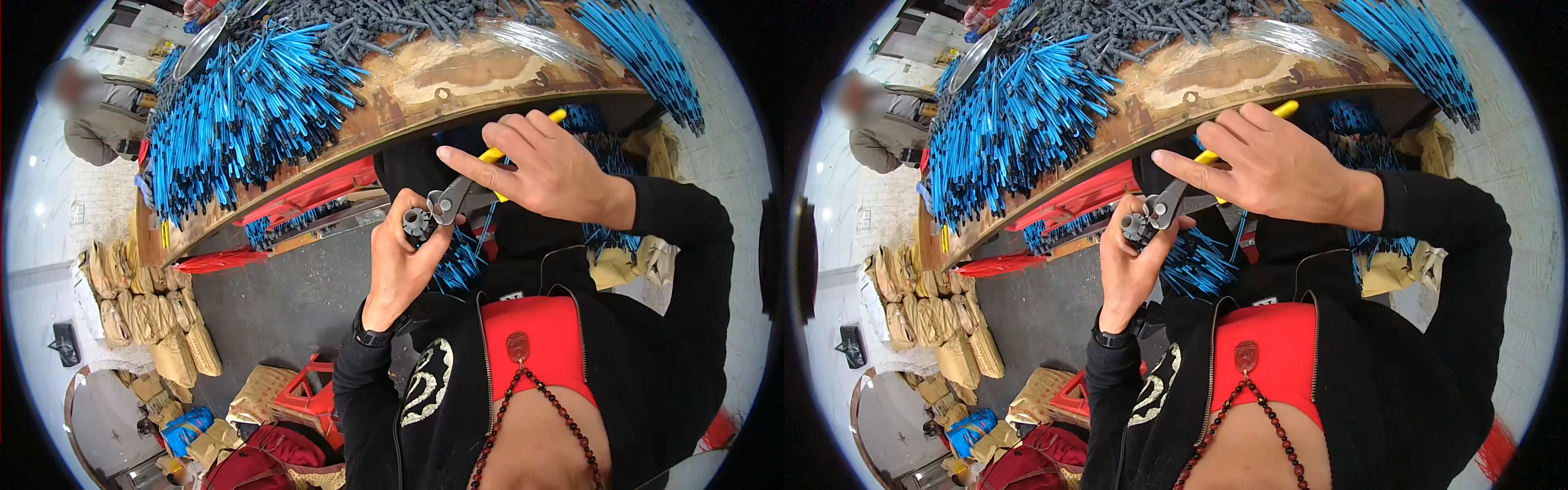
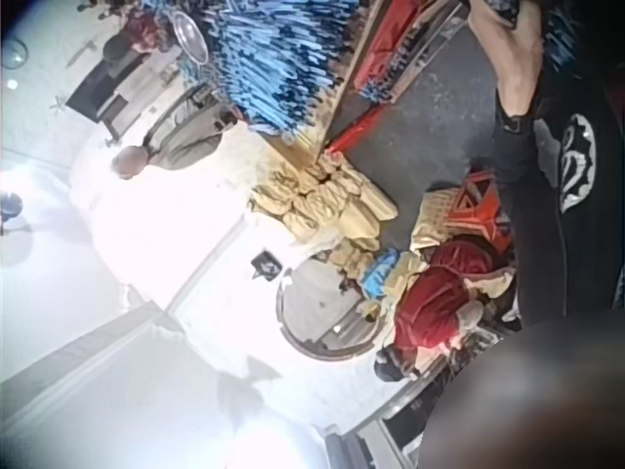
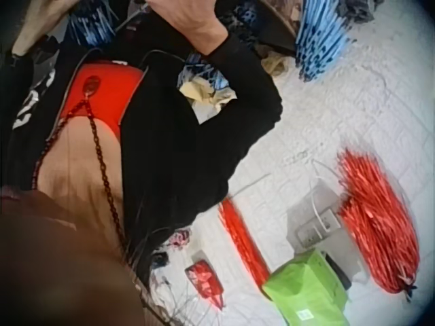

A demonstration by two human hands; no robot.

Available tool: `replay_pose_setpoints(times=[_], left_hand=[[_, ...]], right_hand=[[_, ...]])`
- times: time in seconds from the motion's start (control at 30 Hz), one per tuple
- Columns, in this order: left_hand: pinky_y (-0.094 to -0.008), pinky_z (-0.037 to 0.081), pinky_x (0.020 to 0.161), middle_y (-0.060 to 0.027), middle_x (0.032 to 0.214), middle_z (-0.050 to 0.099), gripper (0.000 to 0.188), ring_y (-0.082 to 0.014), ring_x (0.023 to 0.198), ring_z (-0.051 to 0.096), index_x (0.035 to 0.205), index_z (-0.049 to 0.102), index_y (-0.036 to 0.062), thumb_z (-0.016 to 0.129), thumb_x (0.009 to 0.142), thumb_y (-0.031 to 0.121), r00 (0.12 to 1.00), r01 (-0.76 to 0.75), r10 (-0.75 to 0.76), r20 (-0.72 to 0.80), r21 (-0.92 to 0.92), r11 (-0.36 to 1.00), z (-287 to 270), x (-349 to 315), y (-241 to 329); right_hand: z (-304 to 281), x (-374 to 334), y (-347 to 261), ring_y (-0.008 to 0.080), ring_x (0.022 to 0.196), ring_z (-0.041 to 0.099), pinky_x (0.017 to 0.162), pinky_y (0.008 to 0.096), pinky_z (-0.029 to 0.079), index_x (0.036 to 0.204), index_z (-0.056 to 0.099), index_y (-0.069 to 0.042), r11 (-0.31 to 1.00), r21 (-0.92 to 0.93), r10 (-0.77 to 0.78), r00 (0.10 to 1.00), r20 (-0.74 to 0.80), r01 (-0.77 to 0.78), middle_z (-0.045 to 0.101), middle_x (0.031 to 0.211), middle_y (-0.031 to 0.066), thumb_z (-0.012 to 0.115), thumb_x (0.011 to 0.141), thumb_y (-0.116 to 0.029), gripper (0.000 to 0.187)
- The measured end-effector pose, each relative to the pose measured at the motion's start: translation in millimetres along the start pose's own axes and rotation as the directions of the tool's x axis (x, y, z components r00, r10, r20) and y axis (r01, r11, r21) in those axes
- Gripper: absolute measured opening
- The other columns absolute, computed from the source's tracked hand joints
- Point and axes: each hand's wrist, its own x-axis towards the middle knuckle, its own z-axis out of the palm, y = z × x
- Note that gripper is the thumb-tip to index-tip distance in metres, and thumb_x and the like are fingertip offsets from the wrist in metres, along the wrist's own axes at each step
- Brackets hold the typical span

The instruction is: Assembling bundles of blue wires into plastic connectors and using pliers to secure the assembly.

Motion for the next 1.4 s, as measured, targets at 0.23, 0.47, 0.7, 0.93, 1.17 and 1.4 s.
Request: replay_pose_setpoints(times=[0.23,0.47,0.7,0.93,1.17,1.4], left_hand=[[-0.0298,0.052,0.079,-0.0168,0.110,0.068,0.013,-0.0203,0.092,0.068,0.083,0.054,-0.0008,0.065,0.077,-0.003,0.945,-0.305,0.300,0.130,0.018,0.952,-5.6,7.5,-15.1],[-0.0332,0.052,0.084,-0.0167,0.111,0.067,0.017,-0.0239,0.100,0.066,0.081,0.057,-0.0008,0.068,0.068,-0.002,0.982,-0.185,0.186,0.018,-0.019,0.982,-2.5,12.1,-23.2],[-0.0316,0.052,0.084,-0.0173,0.110,0.068,0.016,-0.0216,0.095,0.067,0.082,0.057,0.0002,0.068,0.069,-0.002,0.949,-0.297,0.303,0.081,-0.080,0.951,-5.0,25.7,-31.3],[-0.0275,0.051,0.078,-0.0134,0.109,0.066,0.026,-0.0170,0.093,0.066,0.095,0.059,-0.0011,0.068,0.071,-0.003,0.997,0.025,-0.032,-0.065,-0.105,0.994,-0.3,20.2,-28.2],[-0.0268,0.049,0.082,-0.0102,0.111,0.064,0.036,-0.0133,0.089,0.064,0.107,0.058,0.0005,0.070,0.074,-0.002,0.981,-0.184,0.187,0.044,-0.080,0.980,-12.3,29.5,-41.2],[-0.0259,0.047,0.083,-0.0071,0.105,0.066,0.036,-0.0126,0.088,0.062,0.107,0.058,0.0021,0.072,0.074,0.000,0.984,-0.131,0.140,-0.107,0.089,0.987,4.8,22.7,-36.7]], right_hand=[[-31.2,6.6,21.0,0.0192,0.065,0.056,0.058,0.0288,0.043,0.134,0.053,-0.010,0.411,0.716,-0.254,0.683,0.685,-0.565,0.056,0.078,0.0037,0.070,0.077,-0.015,0.060],[-9.6,4.2,-4.5,0.0198,0.046,0.054,0.050,0.0288,0.044,0.123,0.050,-0.002,0.605,0.748,0.095,0.958,0.272,-0.273,0.054,0.057,0.0036,0.075,0.080,-0.021,0.054],[-24.2,4.1,25.6,0.0223,0.048,0.058,0.051,0.0311,0.047,0.120,0.048,0.001,0.108,0.634,-0.297,0.583,0.756,-0.766,0.056,0.058,0.0052,0.074,0.082,-0.023,0.052],[5.2,6.4,17.8,0.0224,0.055,0.065,0.051,0.0308,0.048,0.119,0.049,0.001,0.810,0.580,0.130,0.991,-0.034,-0.086,0.062,0.070,0.0107,0.072,0.084,-0.020,0.047],[6.6,-5.5,10.5,0.0271,0.056,0.061,0.055,0.0329,0.049,0.115,0.049,0.002,-0.151,0.587,-0.325,0.601,0.730,-0.795,0.053,0.062,0.0089,0.072,0.086,-0.022,0.044],[8.6,-3.2,21.5,0.0190,0.049,0.054,0.048,0.0305,0.043,0.106,0.053,0.004,0.578,0.739,0.145,0.934,0.326,-0.347,0.055,0.064,0.0078,0.061,0.095,-0.035,0.041]])
